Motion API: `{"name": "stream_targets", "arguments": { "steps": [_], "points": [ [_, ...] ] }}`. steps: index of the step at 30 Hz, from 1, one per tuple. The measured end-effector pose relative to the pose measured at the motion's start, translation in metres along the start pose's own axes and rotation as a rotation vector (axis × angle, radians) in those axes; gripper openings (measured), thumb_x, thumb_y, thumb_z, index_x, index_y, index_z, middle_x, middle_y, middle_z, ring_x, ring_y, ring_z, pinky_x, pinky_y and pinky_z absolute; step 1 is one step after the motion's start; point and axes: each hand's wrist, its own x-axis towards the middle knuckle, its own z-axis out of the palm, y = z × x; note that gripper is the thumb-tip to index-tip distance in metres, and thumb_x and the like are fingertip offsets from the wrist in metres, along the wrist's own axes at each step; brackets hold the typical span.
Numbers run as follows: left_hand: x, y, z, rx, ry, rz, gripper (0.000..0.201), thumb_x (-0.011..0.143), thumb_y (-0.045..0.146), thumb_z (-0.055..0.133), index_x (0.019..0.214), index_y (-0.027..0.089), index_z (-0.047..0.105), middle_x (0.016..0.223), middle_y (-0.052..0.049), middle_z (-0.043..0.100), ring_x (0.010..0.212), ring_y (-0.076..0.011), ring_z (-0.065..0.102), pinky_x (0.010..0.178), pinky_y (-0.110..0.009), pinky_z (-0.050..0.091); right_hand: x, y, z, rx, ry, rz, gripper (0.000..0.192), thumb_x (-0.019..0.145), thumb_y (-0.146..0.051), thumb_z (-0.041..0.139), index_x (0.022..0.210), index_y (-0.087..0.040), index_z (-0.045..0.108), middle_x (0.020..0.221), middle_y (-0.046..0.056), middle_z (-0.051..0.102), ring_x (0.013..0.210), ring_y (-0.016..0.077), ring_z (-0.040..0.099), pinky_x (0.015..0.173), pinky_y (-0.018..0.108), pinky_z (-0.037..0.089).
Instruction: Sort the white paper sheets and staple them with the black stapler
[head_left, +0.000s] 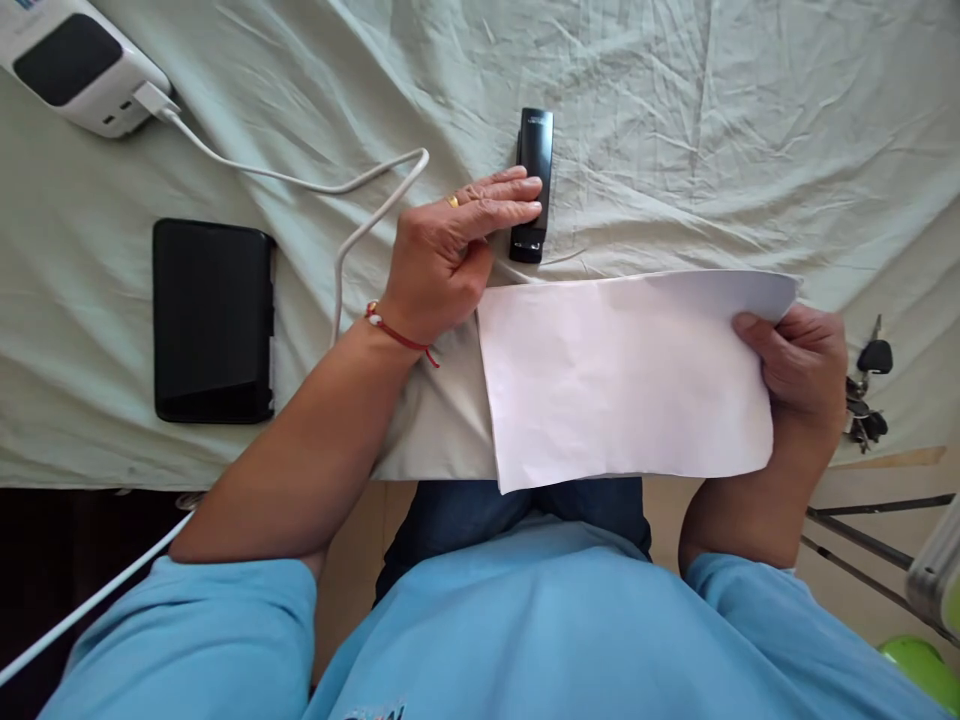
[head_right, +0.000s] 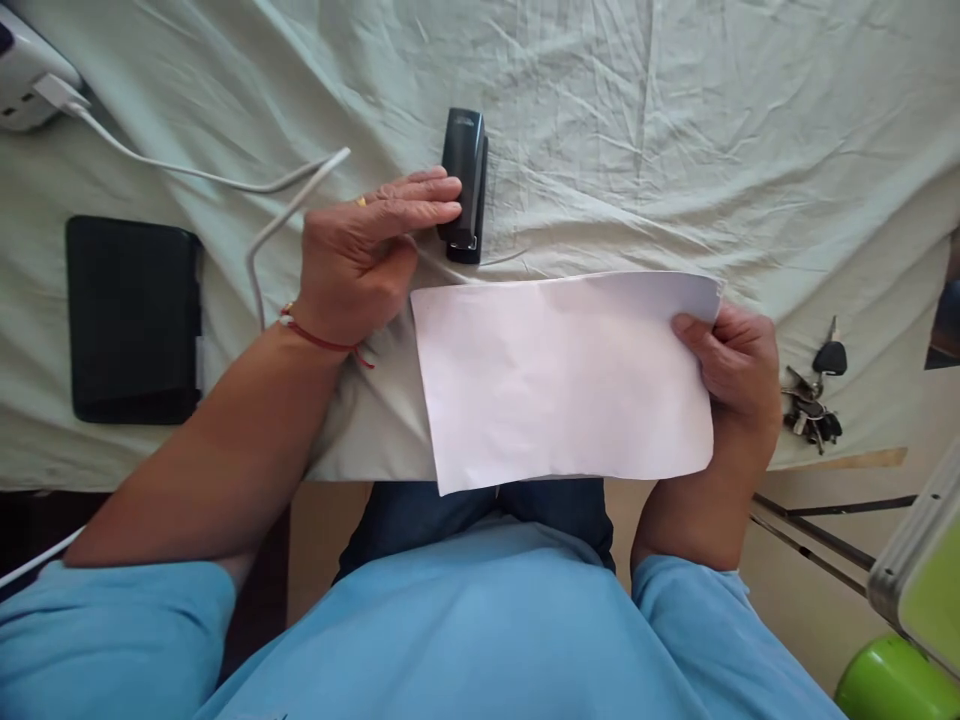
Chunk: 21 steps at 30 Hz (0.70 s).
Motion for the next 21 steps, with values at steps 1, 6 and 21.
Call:
{"name": "stream_targets", "arguments": {
  "steps": [1,6,21],
  "points": [
    [0.000,0.001,0.000,-0.026,0.017,-0.014,0.046,0.111,0.014,0.069,0.141,0.040,0.090,0.151,0.005,0.088,0.151,-0.0285,0.080,0.134,-0.051,0.066,0.000,-0.001,0.001,0.009,-0.020,0.007,0.042,0.065,-0.064,0.114,0.080,-0.030,0.095,0.068,0.000,0.077,0.052,0.0120,0.055,0.045,0.027,0.046],
    [-0.006,-0.002,-0.006,0.073,0.121,-0.145,0.047,0.113,0.062,0.084,0.146,0.029,0.084,0.154,-0.006,0.083,0.137,-0.0243,0.078,0.086,-0.027,0.068,0.002,-0.001,0.010,0.067,-0.085,-0.002,0.043,0.065,-0.064,0.114,0.079,-0.028,0.094,0.071,0.001,0.080,0.053,0.0120,0.059,0.046,0.027,0.050],
    [-0.007,0.048,-0.040,0.104,-0.366,-0.550,0.038,0.098,0.059,0.082,0.106,0.022,0.082,0.089,-0.005,0.076,0.078,-0.0222,0.066,0.068,-0.037,0.049,0.014,0.015,0.022,0.200,0.065,-0.153,0.045,0.059,-0.059,0.115,0.079,-0.026,0.092,0.080,0.000,0.083,0.066,0.0143,0.064,0.062,0.031,0.057]
  ]
}}
